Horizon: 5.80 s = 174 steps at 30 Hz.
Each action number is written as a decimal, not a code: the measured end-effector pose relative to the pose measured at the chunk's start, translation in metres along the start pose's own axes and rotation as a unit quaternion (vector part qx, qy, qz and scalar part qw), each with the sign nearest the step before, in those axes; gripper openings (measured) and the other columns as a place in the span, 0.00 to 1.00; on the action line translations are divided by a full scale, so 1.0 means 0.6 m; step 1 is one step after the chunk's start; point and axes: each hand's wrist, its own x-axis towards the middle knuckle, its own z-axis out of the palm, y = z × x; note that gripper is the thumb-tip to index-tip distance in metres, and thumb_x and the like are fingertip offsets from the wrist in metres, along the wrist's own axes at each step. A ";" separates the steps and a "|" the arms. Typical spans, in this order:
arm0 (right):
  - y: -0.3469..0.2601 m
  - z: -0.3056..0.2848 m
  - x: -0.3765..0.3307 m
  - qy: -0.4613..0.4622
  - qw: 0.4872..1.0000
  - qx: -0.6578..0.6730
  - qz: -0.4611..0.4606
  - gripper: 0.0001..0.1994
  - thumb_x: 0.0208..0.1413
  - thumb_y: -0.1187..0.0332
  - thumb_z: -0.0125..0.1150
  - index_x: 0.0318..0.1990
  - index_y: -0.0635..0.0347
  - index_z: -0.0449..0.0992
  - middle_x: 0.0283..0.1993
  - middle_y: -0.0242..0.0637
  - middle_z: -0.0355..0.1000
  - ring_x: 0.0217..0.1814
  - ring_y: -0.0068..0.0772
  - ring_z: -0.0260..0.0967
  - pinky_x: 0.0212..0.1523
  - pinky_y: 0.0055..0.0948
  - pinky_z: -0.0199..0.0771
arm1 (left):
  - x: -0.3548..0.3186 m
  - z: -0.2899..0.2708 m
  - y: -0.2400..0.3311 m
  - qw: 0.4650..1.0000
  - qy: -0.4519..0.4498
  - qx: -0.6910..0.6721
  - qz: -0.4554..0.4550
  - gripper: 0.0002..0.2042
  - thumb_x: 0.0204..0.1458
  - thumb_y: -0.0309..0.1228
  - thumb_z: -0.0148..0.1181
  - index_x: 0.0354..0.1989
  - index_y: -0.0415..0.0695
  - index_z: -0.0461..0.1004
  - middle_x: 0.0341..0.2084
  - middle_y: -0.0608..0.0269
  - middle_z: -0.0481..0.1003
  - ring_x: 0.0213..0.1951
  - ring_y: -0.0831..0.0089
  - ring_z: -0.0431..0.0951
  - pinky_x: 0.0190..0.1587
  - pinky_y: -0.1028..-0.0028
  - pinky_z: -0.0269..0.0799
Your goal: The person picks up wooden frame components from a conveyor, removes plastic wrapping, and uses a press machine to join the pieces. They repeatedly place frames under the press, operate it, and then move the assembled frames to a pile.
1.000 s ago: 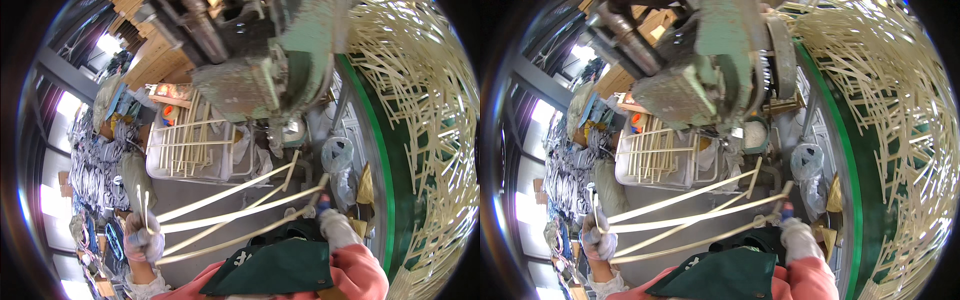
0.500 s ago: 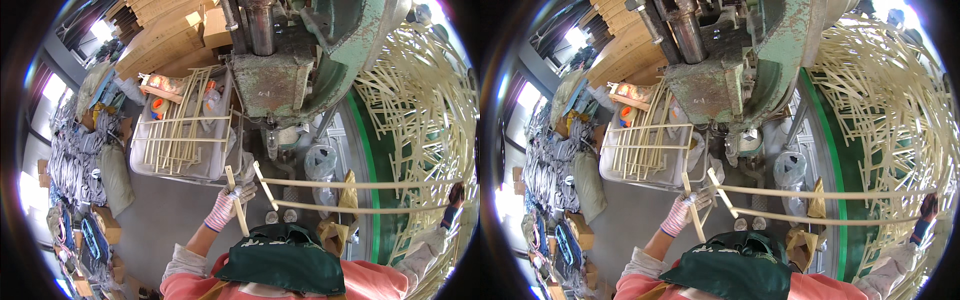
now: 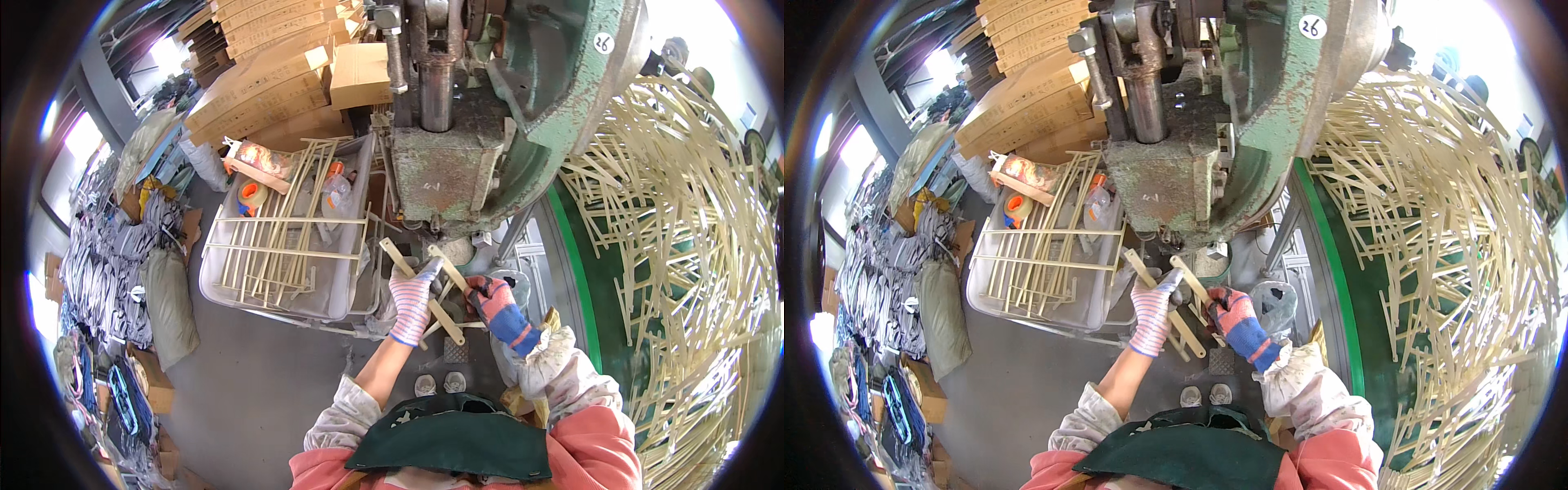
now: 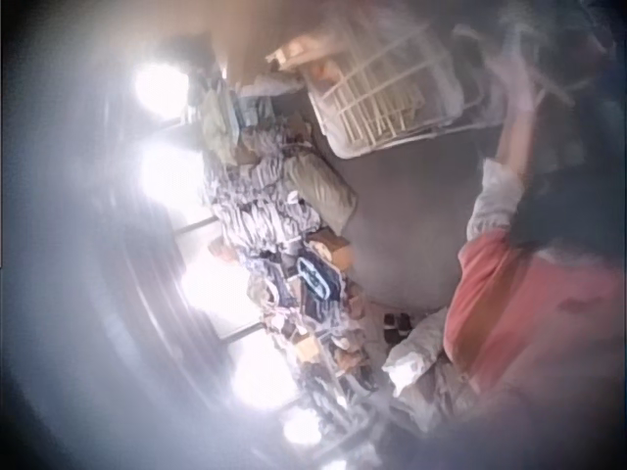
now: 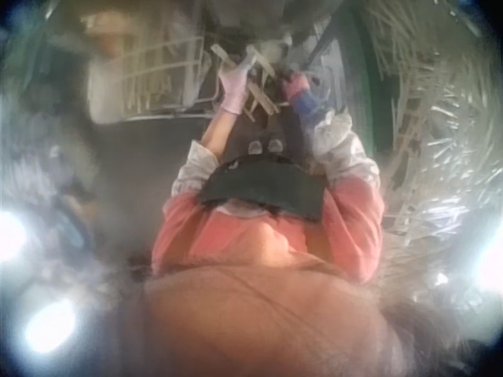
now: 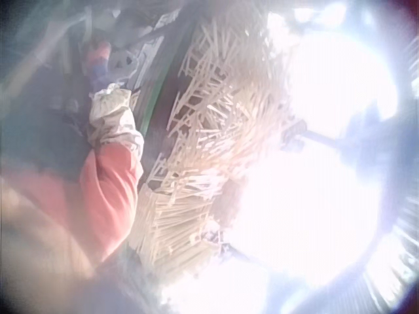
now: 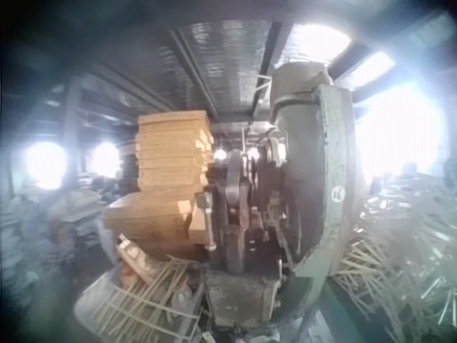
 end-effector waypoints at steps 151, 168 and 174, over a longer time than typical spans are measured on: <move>0.016 -0.063 -0.010 -0.319 0.948 -0.017 -0.016 0.13 0.59 0.69 0.52 0.48 0.67 0.70 0.34 0.47 0.75 0.32 0.38 0.76 0.31 0.32 0.79 | -0.078 -0.236 0.312 0.751 -0.113 0.530 0.377 0.19 0.33 0.46 0.73 0.23 0.42 0.78 0.14 0.60 0.74 0.18 0.70 0.73 0.24 0.72 0.69; 0.246 -0.057 0.032 -0.247 0.877 0.308 -0.273 0.23 0.61 0.61 0.49 0.61 0.61 0.58 0.52 0.43 0.69 0.46 0.37 0.70 0.42 0.32 0.75 | -0.455 -0.744 0.491 0.796 0.390 0.138 0.442 0.14 0.50 0.48 0.58 0.30 0.49 0.72 0.21 0.75 0.68 0.21 0.82 0.66 0.23 0.80 0.60; 0.156 -0.059 -0.094 -0.161 0.934 0.286 -0.143 0.12 0.50 0.74 0.57 0.44 0.61 0.72 0.29 0.33 0.71 0.22 0.23 0.66 0.19 0.22 0.67 | -0.502 -1.043 0.212 0.910 0.309 0.072 0.267 0.10 0.52 0.33 0.54 0.38 0.40 0.73 0.31 0.60 0.74 0.34 0.69 0.74 0.39 0.71 0.70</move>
